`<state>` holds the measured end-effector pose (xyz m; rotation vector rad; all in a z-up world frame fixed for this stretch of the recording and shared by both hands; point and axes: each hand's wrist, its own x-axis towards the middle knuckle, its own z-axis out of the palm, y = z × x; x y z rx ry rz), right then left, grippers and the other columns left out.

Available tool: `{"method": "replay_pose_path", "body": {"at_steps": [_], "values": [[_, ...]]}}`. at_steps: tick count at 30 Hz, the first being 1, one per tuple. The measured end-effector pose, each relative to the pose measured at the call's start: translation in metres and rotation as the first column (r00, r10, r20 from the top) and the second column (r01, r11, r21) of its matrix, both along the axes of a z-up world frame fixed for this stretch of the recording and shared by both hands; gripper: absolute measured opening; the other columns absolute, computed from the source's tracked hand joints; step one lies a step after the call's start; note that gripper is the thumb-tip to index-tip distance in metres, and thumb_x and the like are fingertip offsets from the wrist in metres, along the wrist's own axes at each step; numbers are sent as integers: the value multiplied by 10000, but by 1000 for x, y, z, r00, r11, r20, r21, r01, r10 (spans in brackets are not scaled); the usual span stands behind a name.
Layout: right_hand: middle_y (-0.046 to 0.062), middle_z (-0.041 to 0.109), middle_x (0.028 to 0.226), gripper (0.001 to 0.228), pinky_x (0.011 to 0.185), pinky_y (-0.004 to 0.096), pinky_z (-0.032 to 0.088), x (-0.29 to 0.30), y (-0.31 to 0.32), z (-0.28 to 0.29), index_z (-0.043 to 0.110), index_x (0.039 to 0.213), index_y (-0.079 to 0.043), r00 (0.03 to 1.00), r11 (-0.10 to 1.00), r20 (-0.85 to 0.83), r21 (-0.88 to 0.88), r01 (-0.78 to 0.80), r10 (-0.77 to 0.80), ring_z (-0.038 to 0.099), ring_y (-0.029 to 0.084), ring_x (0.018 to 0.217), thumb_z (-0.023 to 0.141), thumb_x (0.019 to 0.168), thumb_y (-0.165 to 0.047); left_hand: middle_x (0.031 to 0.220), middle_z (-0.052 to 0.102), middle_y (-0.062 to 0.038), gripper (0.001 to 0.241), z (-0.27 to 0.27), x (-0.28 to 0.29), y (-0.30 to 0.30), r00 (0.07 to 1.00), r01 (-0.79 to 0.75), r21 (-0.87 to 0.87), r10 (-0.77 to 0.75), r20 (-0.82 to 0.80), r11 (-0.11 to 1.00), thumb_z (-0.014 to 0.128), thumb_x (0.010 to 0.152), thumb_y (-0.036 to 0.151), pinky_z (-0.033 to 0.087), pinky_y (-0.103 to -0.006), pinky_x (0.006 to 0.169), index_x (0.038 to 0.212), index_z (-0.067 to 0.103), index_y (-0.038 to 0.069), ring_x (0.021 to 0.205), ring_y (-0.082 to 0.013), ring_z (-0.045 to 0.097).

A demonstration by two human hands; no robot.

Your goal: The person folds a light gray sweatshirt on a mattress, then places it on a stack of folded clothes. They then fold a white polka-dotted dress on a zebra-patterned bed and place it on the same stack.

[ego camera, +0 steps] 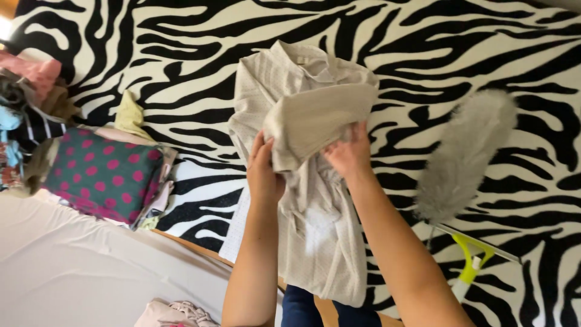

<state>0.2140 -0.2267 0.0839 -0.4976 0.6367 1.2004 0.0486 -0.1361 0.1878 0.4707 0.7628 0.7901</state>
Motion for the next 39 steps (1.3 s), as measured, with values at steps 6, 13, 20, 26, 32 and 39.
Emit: {"method": "replay_pose_path", "body": {"at_steps": [6,13,20,26,32,39], "values": [[130,458,1520,598,1095,538,491,22,-5,-120,406,1512,-204,891,958,383,-48,283,-243,528,324,1327,641,986,-364,1322,662,-118,532,-98,-62,22,999,4,-14,-5,-37,1000,541,937,143,539,-385,1012,1457,514,36,1183,-245,648],[122,609,1239,435,796,433,485,4,9,-69,562,1383,-176,619,767,550,-626,-139,561,590,236,1007,647,985,-330,1394,550,-167,737,-117,-83,-21,581,345,161,-75,-811,925,731,910,199,468,-403,1042,1522,337,83,1233,-281,576],[48,802,919,336,694,360,542,12,37,16,700,1194,-153,-227,268,292,-955,-130,929,682,181,721,623,983,-403,1090,641,-232,737,-85,-92,-29,522,524,-29,-348,-778,851,510,874,-38,486,-447,720,1582,429,153,774,-312,594],[28,716,854,283,663,326,549,65,73,-65,717,1169,-91,-168,665,645,-736,127,746,673,153,736,733,942,-259,1130,649,-223,460,-93,-83,12,436,736,510,264,-860,446,625,821,-7,560,-405,761,1273,630,76,891,-375,676],[70,727,869,252,701,366,546,129,104,-134,714,1189,-97,-118,677,677,-677,289,727,695,209,751,740,954,-183,819,715,-190,195,-126,-1,132,383,703,440,224,-896,559,660,983,228,547,-437,661,1043,728,55,715,-350,701],[164,720,975,313,723,425,544,152,126,-148,694,1187,-50,-392,707,590,-549,446,706,704,302,777,728,880,-104,785,732,-199,434,-177,97,228,417,643,499,281,-864,581,644,923,243,531,-501,695,1331,590,106,725,-401,696]]}}
